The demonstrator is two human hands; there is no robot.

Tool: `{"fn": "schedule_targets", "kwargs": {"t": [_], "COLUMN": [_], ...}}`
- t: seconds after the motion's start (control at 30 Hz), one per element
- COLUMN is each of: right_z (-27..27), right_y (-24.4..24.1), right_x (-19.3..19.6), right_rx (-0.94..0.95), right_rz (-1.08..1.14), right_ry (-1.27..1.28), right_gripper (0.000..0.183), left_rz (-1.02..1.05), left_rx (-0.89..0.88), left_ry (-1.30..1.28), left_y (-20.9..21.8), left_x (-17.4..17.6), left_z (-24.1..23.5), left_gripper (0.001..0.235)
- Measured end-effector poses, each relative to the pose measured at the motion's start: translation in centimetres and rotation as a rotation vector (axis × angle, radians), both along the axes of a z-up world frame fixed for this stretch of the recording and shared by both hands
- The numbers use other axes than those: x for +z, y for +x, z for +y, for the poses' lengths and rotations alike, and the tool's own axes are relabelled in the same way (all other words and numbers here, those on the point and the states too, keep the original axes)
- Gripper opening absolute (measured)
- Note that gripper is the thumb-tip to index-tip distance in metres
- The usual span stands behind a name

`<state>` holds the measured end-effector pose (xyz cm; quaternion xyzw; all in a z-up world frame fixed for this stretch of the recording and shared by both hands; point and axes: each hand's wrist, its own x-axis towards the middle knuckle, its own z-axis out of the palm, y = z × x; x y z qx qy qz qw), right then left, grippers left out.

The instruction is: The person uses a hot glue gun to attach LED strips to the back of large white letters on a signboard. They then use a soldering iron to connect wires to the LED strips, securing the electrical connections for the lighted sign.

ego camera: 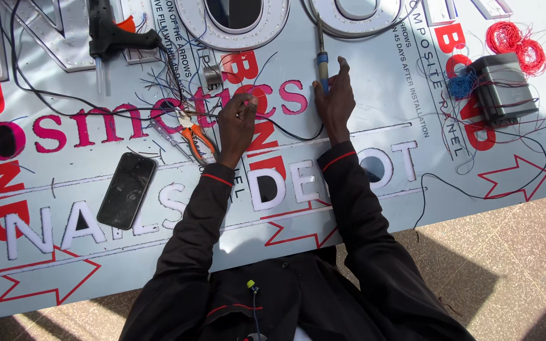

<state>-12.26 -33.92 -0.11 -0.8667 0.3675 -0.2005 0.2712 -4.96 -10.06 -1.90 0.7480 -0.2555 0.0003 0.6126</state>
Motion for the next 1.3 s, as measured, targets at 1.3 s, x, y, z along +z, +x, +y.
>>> {"fn": "schedule_targets", "kwargs": {"t": [1.3], "right_z": [3.9], "right_y": [-5.1], "right_x": [-4.1], "right_rx": [0.309], "right_rz": [-0.886], "right_ry": [0.579], "right_gripper": [0.069], "left_rz": [-0.039], "left_rx": [0.266], "left_ry": [-0.048], "left_y": [2.2], "left_x": [-1.9], "left_z": [-2.2], "left_gripper": [0.012]}}
